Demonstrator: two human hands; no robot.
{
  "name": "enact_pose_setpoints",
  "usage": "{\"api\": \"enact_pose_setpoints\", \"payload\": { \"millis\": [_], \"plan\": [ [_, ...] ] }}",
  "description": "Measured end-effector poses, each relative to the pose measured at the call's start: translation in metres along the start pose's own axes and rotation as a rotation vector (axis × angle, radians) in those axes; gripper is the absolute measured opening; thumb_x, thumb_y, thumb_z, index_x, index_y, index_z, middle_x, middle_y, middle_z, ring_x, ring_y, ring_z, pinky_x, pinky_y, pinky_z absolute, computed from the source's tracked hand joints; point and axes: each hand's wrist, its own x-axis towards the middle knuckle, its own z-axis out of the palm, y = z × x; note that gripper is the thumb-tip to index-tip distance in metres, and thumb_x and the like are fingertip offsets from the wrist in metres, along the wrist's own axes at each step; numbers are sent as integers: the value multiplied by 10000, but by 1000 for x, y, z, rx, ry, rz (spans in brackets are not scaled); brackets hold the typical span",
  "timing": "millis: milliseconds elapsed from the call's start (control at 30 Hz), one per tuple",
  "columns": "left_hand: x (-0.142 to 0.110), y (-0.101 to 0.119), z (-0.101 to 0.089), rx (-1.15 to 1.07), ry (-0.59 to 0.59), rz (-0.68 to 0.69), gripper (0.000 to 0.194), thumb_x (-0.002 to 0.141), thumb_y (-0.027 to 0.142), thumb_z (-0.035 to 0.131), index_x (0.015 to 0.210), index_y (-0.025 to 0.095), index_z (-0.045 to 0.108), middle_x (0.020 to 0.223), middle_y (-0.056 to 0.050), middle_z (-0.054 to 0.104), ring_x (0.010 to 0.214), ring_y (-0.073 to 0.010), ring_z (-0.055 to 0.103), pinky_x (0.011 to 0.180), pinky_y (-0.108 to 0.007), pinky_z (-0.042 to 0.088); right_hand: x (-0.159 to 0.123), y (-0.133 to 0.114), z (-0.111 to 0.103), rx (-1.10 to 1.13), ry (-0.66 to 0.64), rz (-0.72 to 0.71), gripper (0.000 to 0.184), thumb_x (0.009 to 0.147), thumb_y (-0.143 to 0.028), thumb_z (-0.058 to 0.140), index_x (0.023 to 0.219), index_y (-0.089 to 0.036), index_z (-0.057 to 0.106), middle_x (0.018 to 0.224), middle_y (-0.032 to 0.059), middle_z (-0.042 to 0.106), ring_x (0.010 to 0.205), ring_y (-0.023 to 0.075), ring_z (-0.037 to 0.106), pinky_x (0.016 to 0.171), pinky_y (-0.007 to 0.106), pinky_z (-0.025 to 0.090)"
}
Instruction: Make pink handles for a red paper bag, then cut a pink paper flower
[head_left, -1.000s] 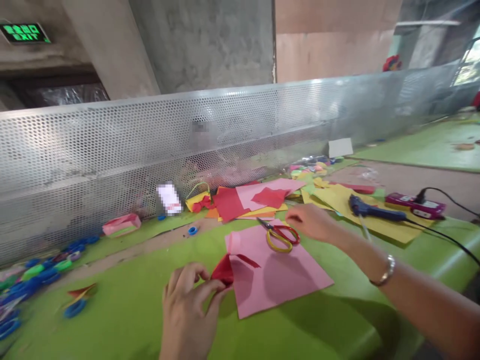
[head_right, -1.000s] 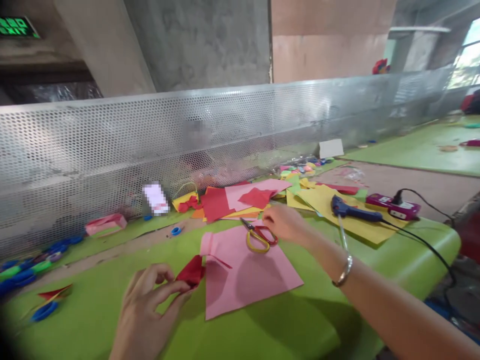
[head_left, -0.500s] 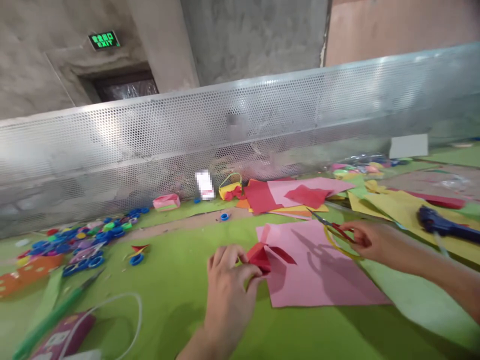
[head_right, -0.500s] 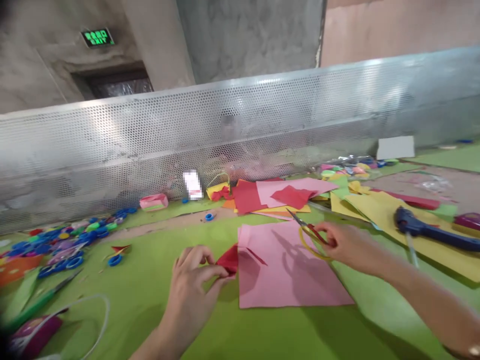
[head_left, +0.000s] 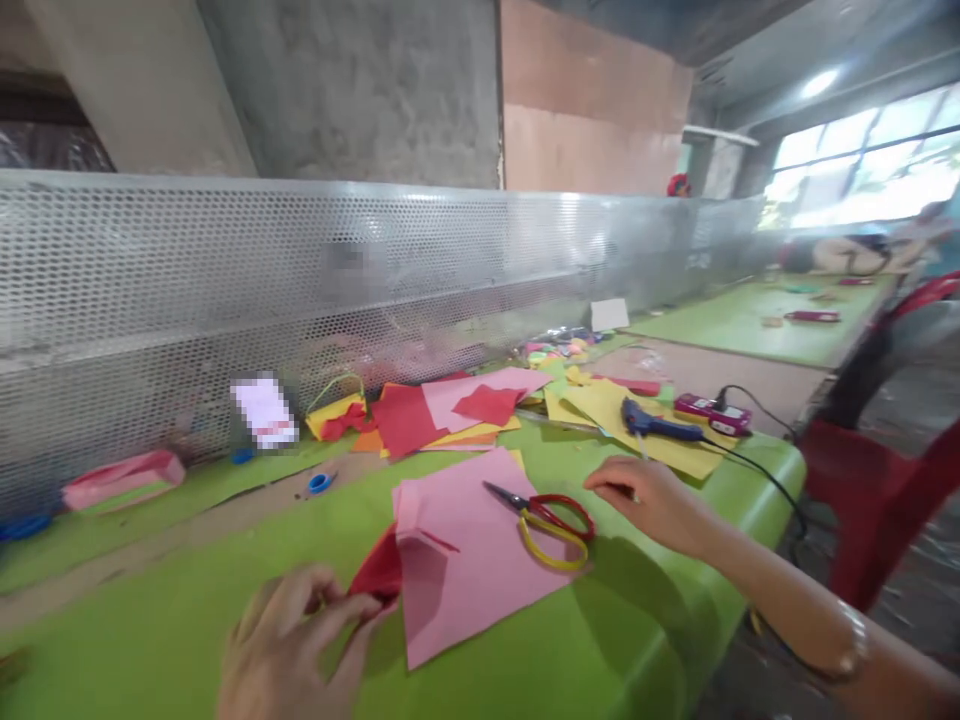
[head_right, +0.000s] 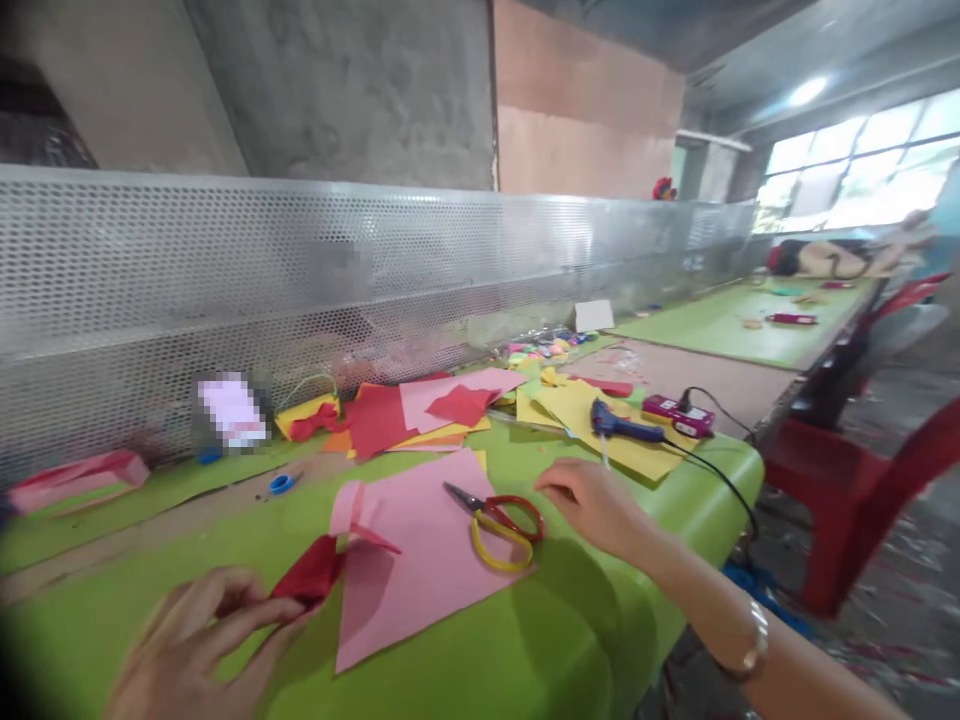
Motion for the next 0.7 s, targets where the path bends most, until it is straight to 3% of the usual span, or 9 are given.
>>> {"api": "enact_pose_setpoints", "payload": {
  "millis": [100,167,333,400,500,700],
  "plan": [
    [0,15,-10,-8,-61,-56,109,758,249,661,710,315,733,728,-19,607,693,-214,552,597,-356,447,-14,-36,22,156,-103,-116,218,824,-263,515,772,-243,726,772,64,699,673,208,623,607,306,469],
    [2,25,-13,-27,-130,-87,64,717,241,730,717,304,740,717,-10,591,693,-198,535,595,-337,437,-24,-67,46,308,-174,-146,194,819,-295,548,763,-247,727,762,47,703,673,192,629,628,288,481],
    [4,43,-14,-78,-57,-155,128,629,156,801,640,260,728,692,-3,550,708,-171,495,631,-324,397,-27,-128,97,714,-332,128,220,781,-335,562,651,-196,670,575,15,617,518,147,563,479,244,413],
    [4,47,-14,-116,-29,-174,157,617,116,800,611,249,718,682,0,543,708,-164,483,638,-321,383,-21,-139,106,814,-408,266,242,769,-353,567,622,-178,643,501,-17,548,408,101,477,388,214,329],
    [3,50,-14,-154,-26,-163,172,619,93,790,585,240,707,672,0,548,706,-161,479,635,-321,367,-15,-145,113,956,-429,420,223,715,-377,629,685,-159,664,522,-27,568,370,70,454,340,181,267],
    [0,52,-12,-167,-17,-146,171,628,81,782,594,228,700,684,-1,556,722,-161,482,650,-331,360,-17,-143,119,1130,-383,465,302,631,-435,726,668,-141,668,544,-19,598,392,66,475,345,173,319]
  ]
}}
